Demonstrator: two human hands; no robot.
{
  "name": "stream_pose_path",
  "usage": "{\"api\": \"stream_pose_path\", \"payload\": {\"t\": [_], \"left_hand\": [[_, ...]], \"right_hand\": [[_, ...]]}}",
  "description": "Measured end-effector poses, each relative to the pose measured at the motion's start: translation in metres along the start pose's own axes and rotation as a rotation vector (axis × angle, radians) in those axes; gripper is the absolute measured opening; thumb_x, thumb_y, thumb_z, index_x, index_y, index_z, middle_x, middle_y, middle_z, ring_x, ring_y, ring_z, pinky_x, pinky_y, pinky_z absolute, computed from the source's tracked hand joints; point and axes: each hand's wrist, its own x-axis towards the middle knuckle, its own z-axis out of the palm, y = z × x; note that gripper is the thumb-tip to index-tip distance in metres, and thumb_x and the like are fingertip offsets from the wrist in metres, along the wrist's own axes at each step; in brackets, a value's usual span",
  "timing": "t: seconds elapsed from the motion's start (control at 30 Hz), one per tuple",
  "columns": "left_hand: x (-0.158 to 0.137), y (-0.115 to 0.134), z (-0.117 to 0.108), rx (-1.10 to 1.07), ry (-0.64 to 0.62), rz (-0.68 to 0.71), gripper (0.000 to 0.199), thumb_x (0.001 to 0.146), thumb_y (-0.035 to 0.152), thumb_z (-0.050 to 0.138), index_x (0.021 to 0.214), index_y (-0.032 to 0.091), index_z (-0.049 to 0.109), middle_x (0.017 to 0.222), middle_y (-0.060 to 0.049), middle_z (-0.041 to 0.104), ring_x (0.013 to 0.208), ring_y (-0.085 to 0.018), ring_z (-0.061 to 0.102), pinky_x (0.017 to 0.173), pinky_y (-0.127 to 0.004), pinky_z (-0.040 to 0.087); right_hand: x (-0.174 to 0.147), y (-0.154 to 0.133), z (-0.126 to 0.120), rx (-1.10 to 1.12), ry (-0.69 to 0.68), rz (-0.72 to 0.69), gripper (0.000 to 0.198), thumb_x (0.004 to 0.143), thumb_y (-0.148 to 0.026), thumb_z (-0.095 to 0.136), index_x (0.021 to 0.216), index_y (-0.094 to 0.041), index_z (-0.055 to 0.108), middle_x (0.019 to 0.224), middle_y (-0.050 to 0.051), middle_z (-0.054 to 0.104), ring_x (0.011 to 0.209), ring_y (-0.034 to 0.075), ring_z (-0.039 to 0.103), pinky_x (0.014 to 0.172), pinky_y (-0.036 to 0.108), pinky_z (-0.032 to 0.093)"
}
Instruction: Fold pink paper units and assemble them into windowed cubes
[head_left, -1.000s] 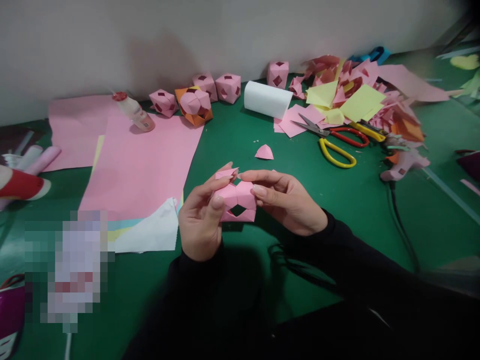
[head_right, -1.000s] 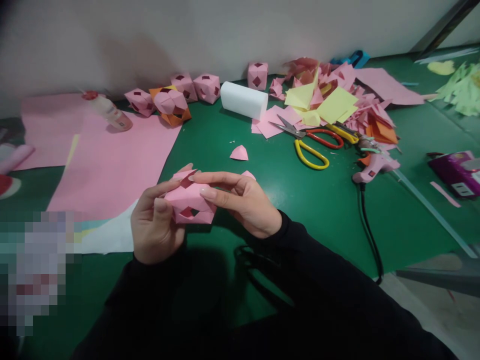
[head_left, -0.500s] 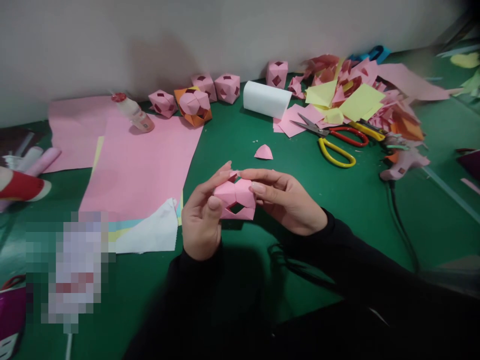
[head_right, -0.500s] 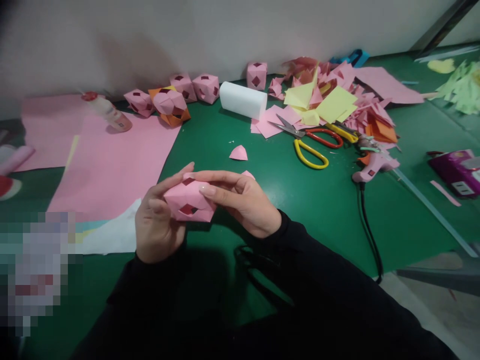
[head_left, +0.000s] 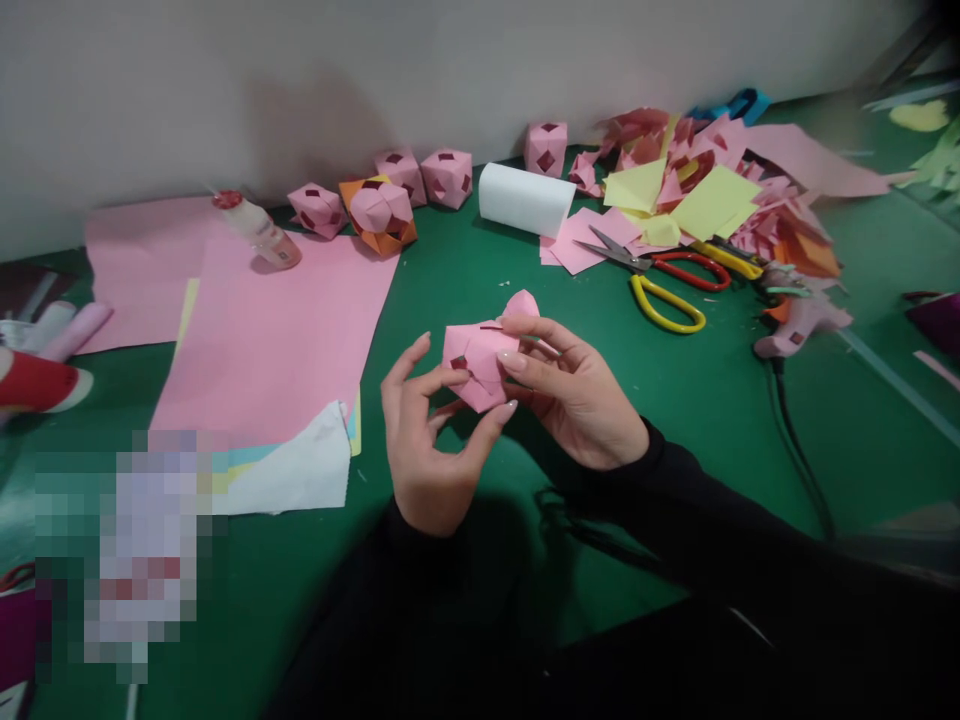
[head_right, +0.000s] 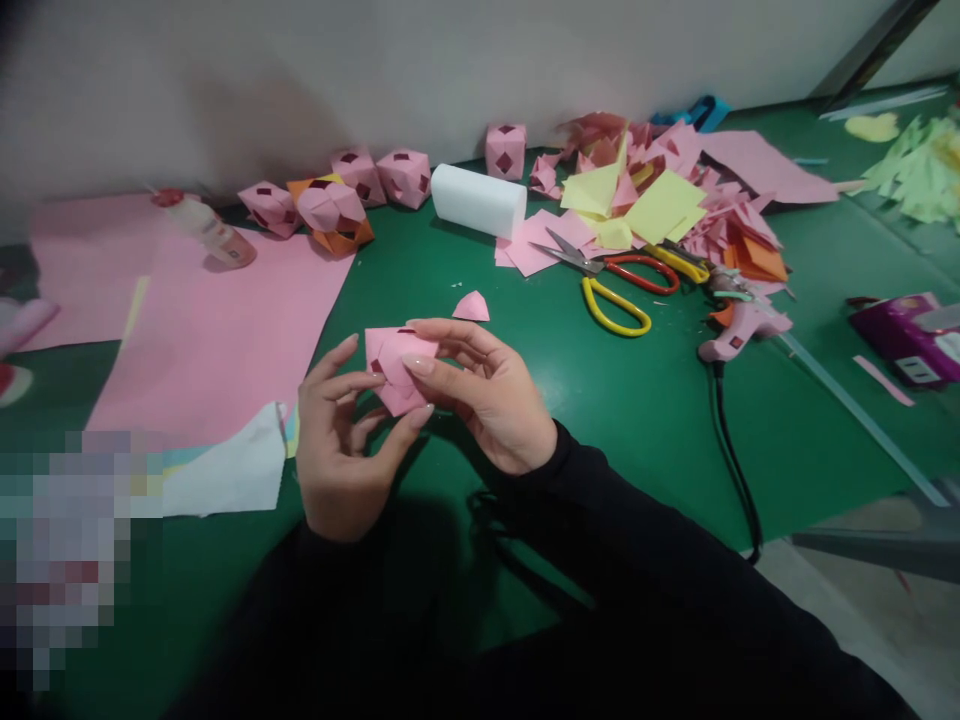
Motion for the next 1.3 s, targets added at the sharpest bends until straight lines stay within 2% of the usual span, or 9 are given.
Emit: {"api": "stream_pose_path", "payload": {"t": [0.07, 0.17, 0.27, 0.47, 0.67, 0.77, 0.87, 1.03, 1.3], "left_hand": [[0.0, 0.0, 0.0, 0.002, -0.005, -0.032, 0.043, 0.069, 0.023, 0.086, 0.108, 0.024, 0.067, 0.147, -0.01, 0.047, 0.122, -0.03, 0.06, 0.079, -0.035, 0.063], [0.002, -0.001, -0.001, -0.037, -0.044, -0.058, 0.036, 0.071, 0.023, 0.084, 0.104, 0.024, 0.069, 0.142, -0.01, 0.054, 0.118, -0.028, 0.064, 0.078, -0.032, 0.063], [0.003, -0.002, -0.002, -0.061, -0.062, -0.028, 0.029, 0.073, 0.024, 0.083, 0.099, 0.023, 0.07, 0.134, -0.01, 0.06, 0.114, -0.026, 0.066, 0.08, -0.033, 0.063], [0.005, -0.006, -0.005, -0.034, -0.113, 0.044, 0.032, 0.072, 0.025, 0.083, 0.102, 0.023, 0.071, 0.132, -0.01, 0.061, 0.113, -0.027, 0.067, 0.083, -0.038, 0.064], [0.004, -0.006, -0.005, -0.049, -0.085, 0.043, 0.036, 0.069, 0.024, 0.086, 0.103, 0.024, 0.072, 0.13, -0.009, 0.063, 0.111, -0.025, 0.068, 0.082, -0.034, 0.065], [0.005, -0.005, -0.005, -0.072, -0.082, 0.036, 0.036, 0.069, 0.025, 0.086, 0.102, 0.024, 0.072, 0.13, -0.008, 0.062, 0.105, -0.023, 0.071, 0.081, -0.033, 0.065], [0.005, -0.004, -0.006, -0.075, -0.087, 0.039, 0.035, 0.069, 0.024, 0.087, 0.101, 0.024, 0.073, 0.13, -0.008, 0.062, 0.106, -0.024, 0.07, 0.081, -0.033, 0.065], [0.004, -0.005, -0.005, -0.08, -0.091, 0.037, 0.036, 0.068, 0.026, 0.087, 0.1, 0.023, 0.072, 0.127, -0.008, 0.064, 0.11, -0.024, 0.069, 0.08, -0.034, 0.066], [0.005, -0.004, -0.005, -0.1, -0.11, 0.007, 0.038, 0.065, 0.023, 0.089, 0.099, 0.024, 0.071, 0.129, -0.006, 0.063, 0.109, -0.022, 0.069, 0.082, -0.029, 0.064]], "right_hand": [[-0.001, 0.0, 0.001, -0.011, -0.008, 0.002, 0.024, 0.074, -0.021, 0.082, 0.096, -0.027, 0.074, 0.085, -0.004, 0.067, 0.076, 0.008, 0.062, 0.069, 0.019, 0.056], [0.0, -0.001, -0.001, -0.026, 0.006, 0.016, 0.022, 0.074, -0.023, 0.083, 0.094, -0.027, 0.074, 0.092, -0.002, 0.07, 0.075, 0.009, 0.063, 0.067, 0.02, 0.056], [0.001, -0.002, -0.003, -0.009, 0.042, 0.03, 0.026, 0.071, -0.027, 0.086, 0.094, -0.028, 0.074, 0.091, -0.002, 0.071, 0.072, 0.01, 0.063, 0.068, 0.024, 0.058], [0.003, -0.003, -0.003, 0.025, 0.068, 0.062, 0.028, 0.069, -0.031, 0.087, 0.093, -0.03, 0.073, 0.082, -0.005, 0.067, 0.068, 0.009, 0.061, 0.071, 0.025, 0.059], [0.0, -0.002, -0.004, -0.038, 0.022, -0.03, 0.025, 0.075, -0.028, 0.083, 0.098, -0.033, 0.075, 0.087, -0.005, 0.067, 0.071, 0.009, 0.061, 0.073, 0.025, 0.059], [0.002, -0.006, -0.008, -0.183, -0.078, -0.098, 0.034, 0.074, -0.027, 0.084, 0.107, -0.031, 0.075, 0.093, -0.002, 0.07, 0.08, 0.012, 0.063, 0.076, 0.027, 0.059], [0.003, -0.009, -0.01, -0.315, -0.125, -0.175, 0.038, 0.071, -0.026, 0.086, 0.108, -0.027, 0.076, 0.1, 0.001, 0.074, 0.087, 0.016, 0.066, 0.078, 0.031, 0.059], [0.002, -0.006, -0.007, -0.322, -0.066, -0.266, 0.028, 0.073, -0.026, 0.085, 0.099, -0.026, 0.078, 0.095, 0.0, 0.076, 0.081, 0.014, 0.068, 0.074, 0.029, 0.06], [0.004, 0.0, -0.007, -0.331, -0.022, -0.329, 0.033, 0.068, -0.029, 0.089, 0.099, -0.024, 0.077, 0.095, 0.001, 0.077, 0.071, 0.012, 0.067, 0.065, 0.026, 0.061]]}}
